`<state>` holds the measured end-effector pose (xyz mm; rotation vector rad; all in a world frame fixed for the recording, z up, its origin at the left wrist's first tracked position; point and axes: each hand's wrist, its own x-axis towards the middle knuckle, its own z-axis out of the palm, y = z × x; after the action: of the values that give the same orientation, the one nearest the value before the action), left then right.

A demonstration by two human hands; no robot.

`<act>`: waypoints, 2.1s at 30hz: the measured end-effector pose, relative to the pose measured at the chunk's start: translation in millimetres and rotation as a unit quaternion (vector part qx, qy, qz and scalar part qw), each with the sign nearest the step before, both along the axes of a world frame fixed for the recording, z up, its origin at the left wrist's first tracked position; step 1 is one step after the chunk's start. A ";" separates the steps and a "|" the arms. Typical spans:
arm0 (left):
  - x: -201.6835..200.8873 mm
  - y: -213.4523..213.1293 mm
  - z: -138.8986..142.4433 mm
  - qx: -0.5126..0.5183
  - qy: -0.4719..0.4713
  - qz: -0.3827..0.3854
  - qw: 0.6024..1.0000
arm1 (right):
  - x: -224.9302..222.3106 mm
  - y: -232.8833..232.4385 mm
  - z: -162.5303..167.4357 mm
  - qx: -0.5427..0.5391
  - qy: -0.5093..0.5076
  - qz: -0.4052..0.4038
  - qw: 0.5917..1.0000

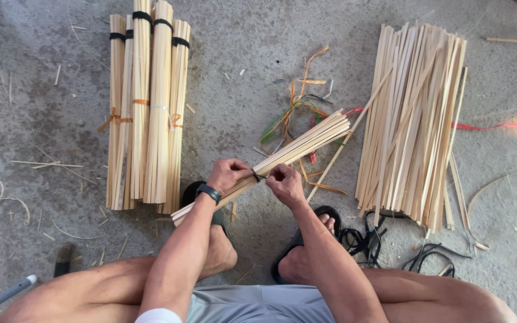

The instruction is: The person sits on the floor and gathers loose bamboo strips into bundles. They align the strips, wrap a black elastic band around each bundle, and place the finished bundle with other completed bundles on the floor.

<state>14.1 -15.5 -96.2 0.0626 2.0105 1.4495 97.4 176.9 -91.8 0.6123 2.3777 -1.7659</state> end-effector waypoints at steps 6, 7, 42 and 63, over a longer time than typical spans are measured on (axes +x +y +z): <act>-7.4 6.7 -0.7 -0.028 0.046 -0.117 0.992 | -4.4 1.9 1.6 -0.081 -0.027 -0.050 0.995; -6.6 8.2 -0.7 -0.006 0.029 -0.125 0.992 | -8.8 1.4 2.3 -0.103 -0.039 -0.051 0.993; 44.3 42.6 -20.6 -0.103 0.331 0.171 0.922 | -51.7 7.5 -3.7 0.146 0.006 0.202 0.969; 31.8 20.3 -18.8 -0.014 0.113 0.207 0.972 | -52.8 5.8 -4.7 0.194 0.029 0.310 0.930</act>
<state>45.9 4.8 -115.0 -0.2266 2.3283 1.7325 44.6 182.6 -96.5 -0.1728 2.5729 -1.0705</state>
